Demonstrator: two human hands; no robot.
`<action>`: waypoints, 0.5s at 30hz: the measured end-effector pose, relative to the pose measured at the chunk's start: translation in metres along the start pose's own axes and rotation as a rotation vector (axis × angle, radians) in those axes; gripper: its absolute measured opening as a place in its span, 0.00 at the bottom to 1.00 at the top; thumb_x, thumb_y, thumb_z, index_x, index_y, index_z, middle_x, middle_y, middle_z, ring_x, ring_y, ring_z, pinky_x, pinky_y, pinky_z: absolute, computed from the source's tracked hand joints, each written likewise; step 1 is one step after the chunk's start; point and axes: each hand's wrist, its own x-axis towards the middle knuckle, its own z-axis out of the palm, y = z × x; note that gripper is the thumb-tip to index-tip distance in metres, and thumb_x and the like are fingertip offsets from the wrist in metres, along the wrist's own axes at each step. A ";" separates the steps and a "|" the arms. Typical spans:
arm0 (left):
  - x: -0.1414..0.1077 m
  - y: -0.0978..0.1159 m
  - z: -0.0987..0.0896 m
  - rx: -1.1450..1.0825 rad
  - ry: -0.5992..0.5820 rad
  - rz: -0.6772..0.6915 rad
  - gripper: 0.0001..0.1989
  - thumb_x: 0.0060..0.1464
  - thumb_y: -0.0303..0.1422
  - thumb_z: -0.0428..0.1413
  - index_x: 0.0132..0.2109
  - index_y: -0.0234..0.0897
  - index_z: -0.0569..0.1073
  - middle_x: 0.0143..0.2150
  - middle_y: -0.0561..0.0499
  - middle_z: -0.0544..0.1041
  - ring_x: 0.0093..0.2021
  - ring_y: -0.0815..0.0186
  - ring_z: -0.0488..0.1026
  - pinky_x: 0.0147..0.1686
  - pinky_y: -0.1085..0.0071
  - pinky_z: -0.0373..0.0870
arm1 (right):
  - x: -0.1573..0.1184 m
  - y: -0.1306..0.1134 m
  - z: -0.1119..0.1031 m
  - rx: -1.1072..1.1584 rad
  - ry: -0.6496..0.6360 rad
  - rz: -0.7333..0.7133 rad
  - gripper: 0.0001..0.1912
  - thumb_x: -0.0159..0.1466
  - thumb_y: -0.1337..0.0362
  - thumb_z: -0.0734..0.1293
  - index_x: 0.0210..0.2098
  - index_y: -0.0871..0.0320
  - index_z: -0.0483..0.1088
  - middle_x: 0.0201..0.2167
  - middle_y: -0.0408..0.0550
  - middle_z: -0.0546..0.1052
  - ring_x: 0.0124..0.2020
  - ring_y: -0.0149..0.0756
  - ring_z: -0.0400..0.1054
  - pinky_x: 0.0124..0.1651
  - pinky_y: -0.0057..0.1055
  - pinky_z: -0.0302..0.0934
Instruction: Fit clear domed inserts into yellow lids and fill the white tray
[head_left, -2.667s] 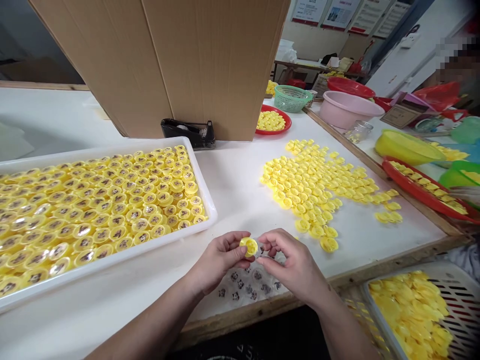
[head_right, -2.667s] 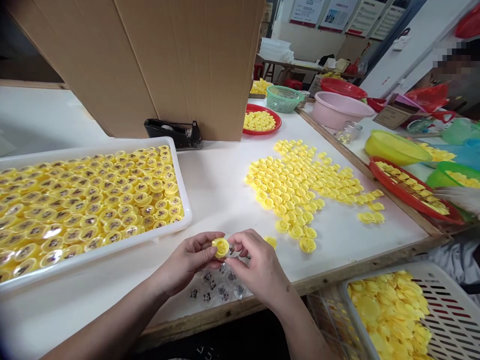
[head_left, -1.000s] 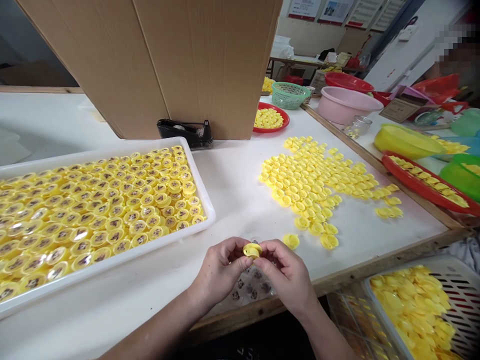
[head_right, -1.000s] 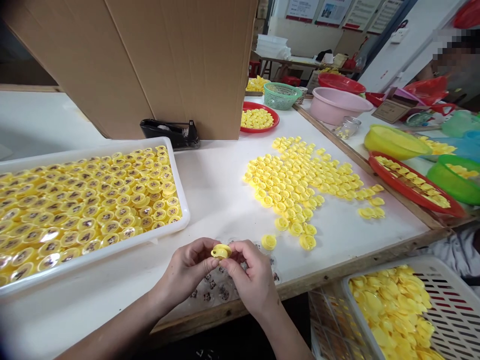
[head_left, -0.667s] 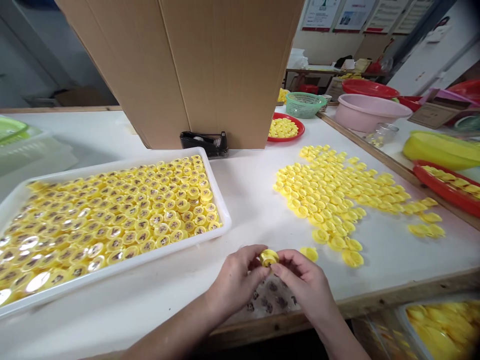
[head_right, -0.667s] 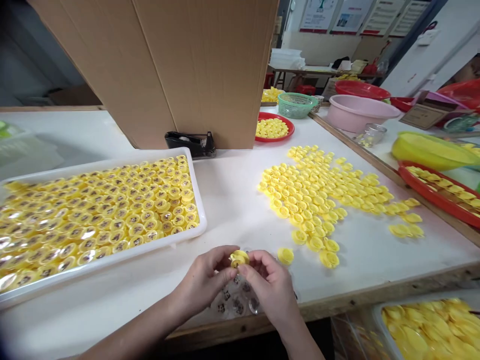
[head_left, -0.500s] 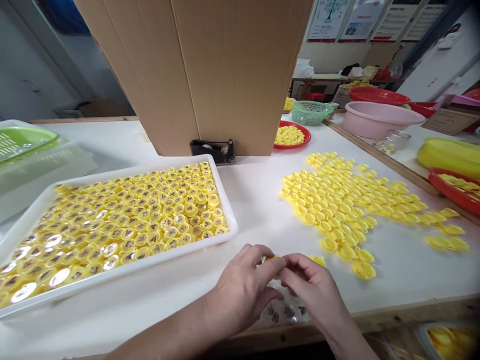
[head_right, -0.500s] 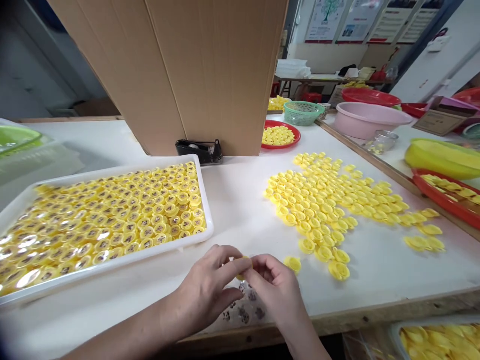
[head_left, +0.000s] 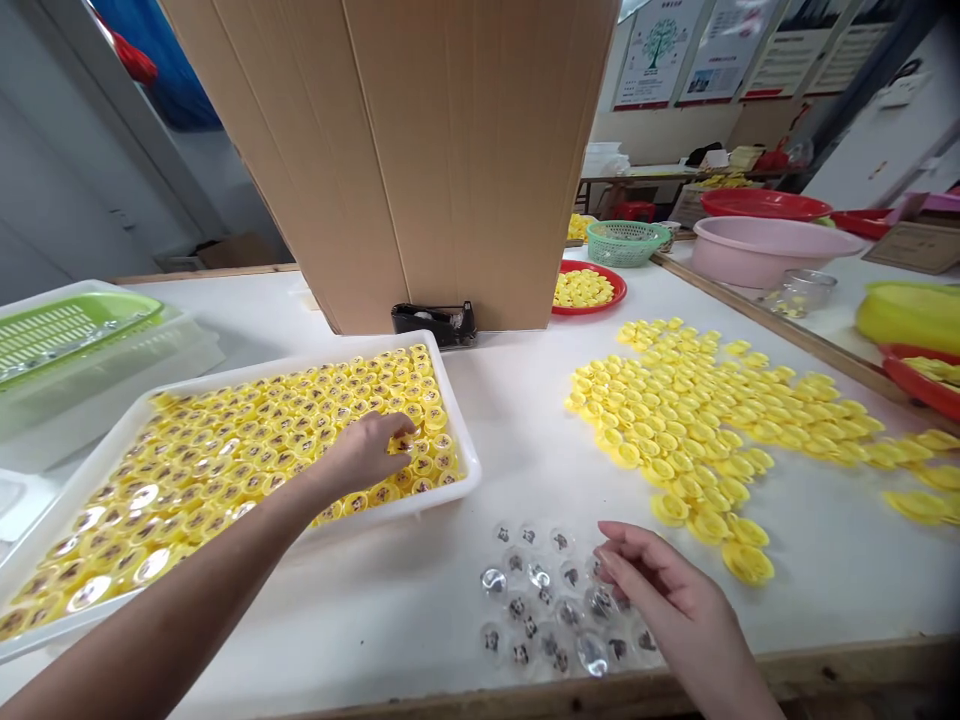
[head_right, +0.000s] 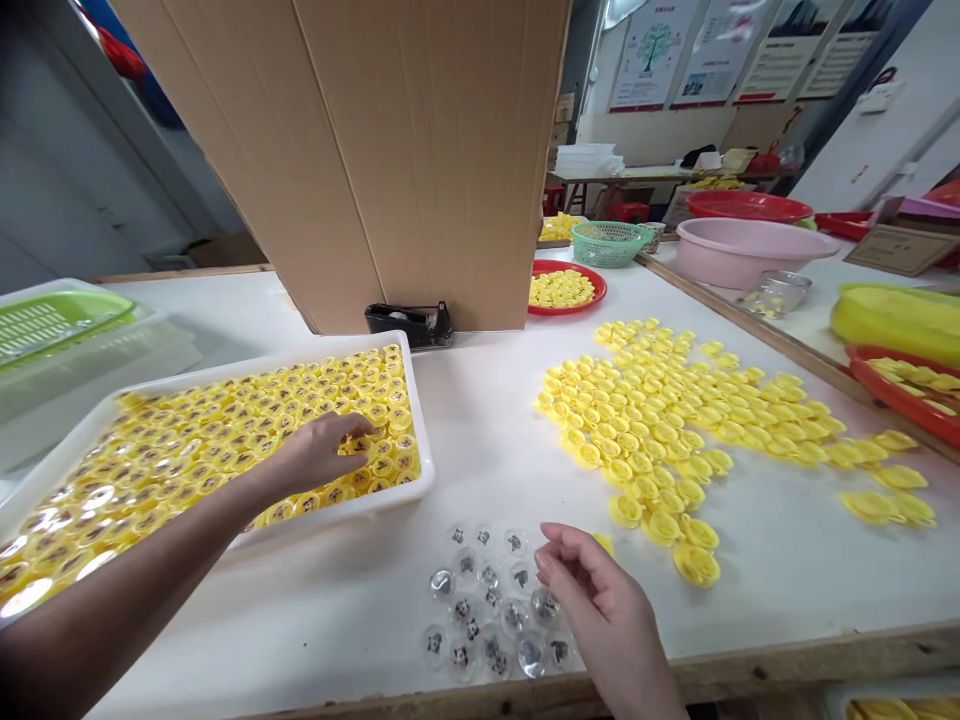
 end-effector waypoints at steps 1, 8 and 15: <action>0.001 -0.004 0.003 0.009 -0.005 0.000 0.14 0.48 0.35 0.52 0.43 0.41 0.73 0.38 0.49 0.77 0.40 0.59 0.72 0.36 0.68 0.67 | -0.001 0.003 -0.006 -0.014 0.037 0.008 0.23 0.54 0.51 0.69 0.44 0.58 0.70 0.35 0.48 0.76 0.36 0.39 0.71 0.39 0.30 0.68; -0.003 -0.009 0.014 0.040 0.048 -0.017 0.13 0.49 0.37 0.50 0.39 0.40 0.75 0.44 0.45 0.72 0.40 0.59 0.71 0.36 0.67 0.67 | -0.010 0.004 -0.040 -0.083 0.245 0.087 0.27 0.46 0.48 0.72 0.41 0.57 0.73 0.36 0.50 0.78 0.35 0.43 0.73 0.34 0.30 0.71; -0.007 -0.016 0.015 -0.020 0.029 0.000 0.15 0.51 0.39 0.50 0.43 0.41 0.74 0.43 0.48 0.74 0.37 0.62 0.73 0.39 0.70 0.68 | -0.011 0.003 -0.052 -0.108 0.316 0.050 0.24 0.47 0.51 0.72 0.40 0.57 0.73 0.35 0.50 0.78 0.33 0.43 0.74 0.36 0.34 0.71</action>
